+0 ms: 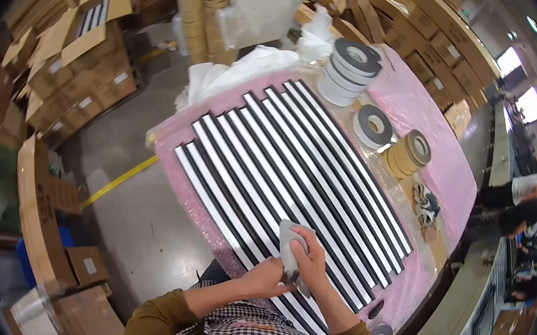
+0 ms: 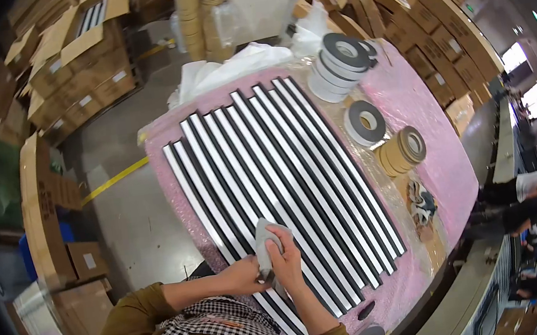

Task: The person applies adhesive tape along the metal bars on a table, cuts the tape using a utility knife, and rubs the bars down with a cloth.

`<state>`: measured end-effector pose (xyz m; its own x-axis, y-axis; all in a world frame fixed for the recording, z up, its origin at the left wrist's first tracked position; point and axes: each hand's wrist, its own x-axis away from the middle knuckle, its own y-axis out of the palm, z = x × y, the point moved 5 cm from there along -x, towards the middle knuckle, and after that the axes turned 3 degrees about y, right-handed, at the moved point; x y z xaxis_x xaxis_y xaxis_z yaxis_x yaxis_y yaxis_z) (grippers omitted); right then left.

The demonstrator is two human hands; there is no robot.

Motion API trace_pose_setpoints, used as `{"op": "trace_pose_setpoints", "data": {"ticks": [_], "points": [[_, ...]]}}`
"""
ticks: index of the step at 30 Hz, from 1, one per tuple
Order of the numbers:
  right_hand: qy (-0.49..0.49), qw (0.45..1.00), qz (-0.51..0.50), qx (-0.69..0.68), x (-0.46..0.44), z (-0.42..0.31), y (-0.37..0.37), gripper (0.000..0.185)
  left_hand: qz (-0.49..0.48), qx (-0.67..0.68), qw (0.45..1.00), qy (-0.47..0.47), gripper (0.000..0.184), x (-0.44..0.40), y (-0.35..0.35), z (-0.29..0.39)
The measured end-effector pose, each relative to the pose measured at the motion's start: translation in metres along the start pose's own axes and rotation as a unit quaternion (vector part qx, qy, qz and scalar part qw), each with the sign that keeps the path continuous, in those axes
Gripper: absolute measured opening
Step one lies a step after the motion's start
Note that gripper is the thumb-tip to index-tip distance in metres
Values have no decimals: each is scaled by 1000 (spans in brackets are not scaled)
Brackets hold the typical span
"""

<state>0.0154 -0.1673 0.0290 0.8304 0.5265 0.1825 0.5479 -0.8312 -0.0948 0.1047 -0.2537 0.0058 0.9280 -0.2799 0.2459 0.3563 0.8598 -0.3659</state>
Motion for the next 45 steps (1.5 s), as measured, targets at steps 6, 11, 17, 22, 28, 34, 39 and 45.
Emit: {"op": "trace_pose_setpoints", "data": {"ticks": [6,11,17,22,28,34,39,45], "points": [[-79,979,26,187,-31,15,19,32,31,-424,902,75,96,36,-32,-40],[-186,940,4,285,-66,11,85,29,-98,-403,895,163,107,-10,-25,-121],[-272,825,-101,486,-120,54,163,23,-201,-226,942,143,109,-21,4,-159],[-337,796,-97,493,-194,47,220,15,17,-156,918,363,114,-20,12,-172],[-356,778,-104,506,-277,31,284,16,-108,-256,911,305,101,-25,-46,-120],[-338,807,-79,479,-352,19,338,16,-207,-255,911,249,94,-27,-46,-121],[-308,879,-1,364,-365,-39,282,25,-9,-251,913,321,112,-21,-71,-107],[-220,829,-174,485,-242,-18,168,27,-113,-128,906,388,120,-49,-122,-124]]}}
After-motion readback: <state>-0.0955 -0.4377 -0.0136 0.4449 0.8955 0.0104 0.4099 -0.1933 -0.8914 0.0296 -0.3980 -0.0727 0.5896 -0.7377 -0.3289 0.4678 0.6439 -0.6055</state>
